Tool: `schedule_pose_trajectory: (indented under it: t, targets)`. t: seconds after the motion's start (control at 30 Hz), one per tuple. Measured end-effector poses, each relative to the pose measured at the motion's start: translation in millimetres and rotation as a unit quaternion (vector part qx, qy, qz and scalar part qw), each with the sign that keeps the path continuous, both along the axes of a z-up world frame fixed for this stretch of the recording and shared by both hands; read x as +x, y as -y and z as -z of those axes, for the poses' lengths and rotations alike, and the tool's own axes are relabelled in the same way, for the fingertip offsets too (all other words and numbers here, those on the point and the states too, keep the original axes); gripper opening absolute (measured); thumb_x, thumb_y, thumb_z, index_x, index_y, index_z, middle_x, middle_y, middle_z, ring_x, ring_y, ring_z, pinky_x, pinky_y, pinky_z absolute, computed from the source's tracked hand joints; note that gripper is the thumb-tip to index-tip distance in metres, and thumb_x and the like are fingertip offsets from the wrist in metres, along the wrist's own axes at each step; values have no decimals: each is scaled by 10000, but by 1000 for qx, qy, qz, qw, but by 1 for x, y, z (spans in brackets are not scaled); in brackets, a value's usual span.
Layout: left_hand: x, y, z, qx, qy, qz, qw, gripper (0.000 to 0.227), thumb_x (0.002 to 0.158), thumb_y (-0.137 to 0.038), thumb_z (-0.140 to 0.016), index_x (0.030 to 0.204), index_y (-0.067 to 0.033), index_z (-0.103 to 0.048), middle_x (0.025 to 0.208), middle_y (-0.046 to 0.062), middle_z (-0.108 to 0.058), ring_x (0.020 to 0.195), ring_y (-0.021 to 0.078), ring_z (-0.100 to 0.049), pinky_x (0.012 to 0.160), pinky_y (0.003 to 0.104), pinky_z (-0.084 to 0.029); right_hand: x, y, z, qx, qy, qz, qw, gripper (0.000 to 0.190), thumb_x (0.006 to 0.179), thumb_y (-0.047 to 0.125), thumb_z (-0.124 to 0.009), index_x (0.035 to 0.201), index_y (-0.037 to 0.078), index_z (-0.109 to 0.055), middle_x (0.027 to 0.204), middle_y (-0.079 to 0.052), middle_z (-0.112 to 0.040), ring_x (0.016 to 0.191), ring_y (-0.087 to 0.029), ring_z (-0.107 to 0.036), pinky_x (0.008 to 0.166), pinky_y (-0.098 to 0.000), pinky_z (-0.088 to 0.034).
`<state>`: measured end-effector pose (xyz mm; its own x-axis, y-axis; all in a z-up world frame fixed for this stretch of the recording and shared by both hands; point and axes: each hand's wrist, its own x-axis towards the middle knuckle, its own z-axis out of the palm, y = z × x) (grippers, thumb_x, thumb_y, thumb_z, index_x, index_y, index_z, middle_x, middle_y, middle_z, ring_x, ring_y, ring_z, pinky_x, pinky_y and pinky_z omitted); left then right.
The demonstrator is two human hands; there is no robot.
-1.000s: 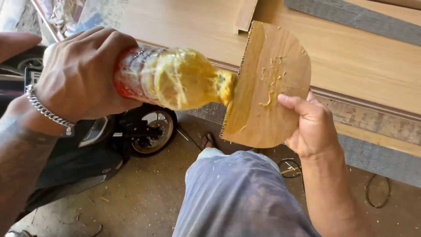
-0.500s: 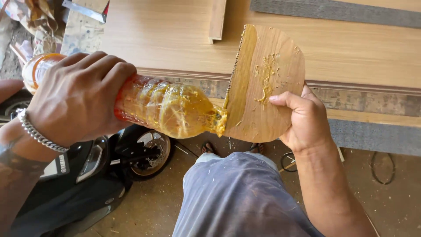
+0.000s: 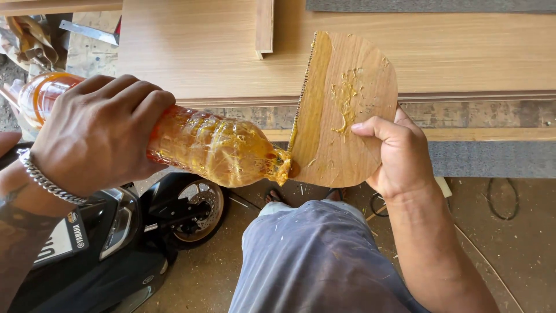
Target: The person applies a yellow liquid adhesive from a bottle onto a wooden spreader and then uses the spreader to coat a long wooden strip.
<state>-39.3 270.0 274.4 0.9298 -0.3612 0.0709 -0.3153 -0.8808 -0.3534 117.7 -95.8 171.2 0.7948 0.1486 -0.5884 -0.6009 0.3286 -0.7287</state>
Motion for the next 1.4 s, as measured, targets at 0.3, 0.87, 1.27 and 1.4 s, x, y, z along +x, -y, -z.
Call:
schedule_pose_trajectory:
  t: [0.3,0.87,1.27,1.4]
  targets:
    - [16,-9,4,-27,18,6,999,709,826,-694,-927,1253,-144,-796,1087,42,-852,968,278,-836,846,456,-709,-9,-2,-22,-54,-19,-8,998,516,740,5,-662,1246,80,-735,1081,-107,-793,975,-312,-762,785,-500,-616]
    - [54,-36,18,-17,65,-23,997,811,802,-803,-940,1274,-163,-777,1115,11,-840,974,268,-830,793,462,-690,-38,4,-43,-23,-38,-62,997,781,761,-31,-567,1529,50,-689,1237,-153,-760,1119,-333,-723,903,-472,-568]
    - [80,-46,101,-126,67,-27,989,851,757,-647,-1019,1318,-63,-757,1058,85,-799,873,248,-760,746,424,-677,-56,18,-41,-57,-30,-47,997,940,741,-37,-560,1666,94,-667,1250,-141,-781,1051,-299,-729,872,-404,-556]
    - [81,-20,154,-253,39,-45,966,741,832,-484,-1040,1277,-10,-683,1062,139,-760,860,286,-750,705,442,-660,-59,36,-48,-51,-34,-53,997,982,767,-39,-512,1738,86,-574,1397,-191,-759,1192,-356,-728,931,-449,-561]
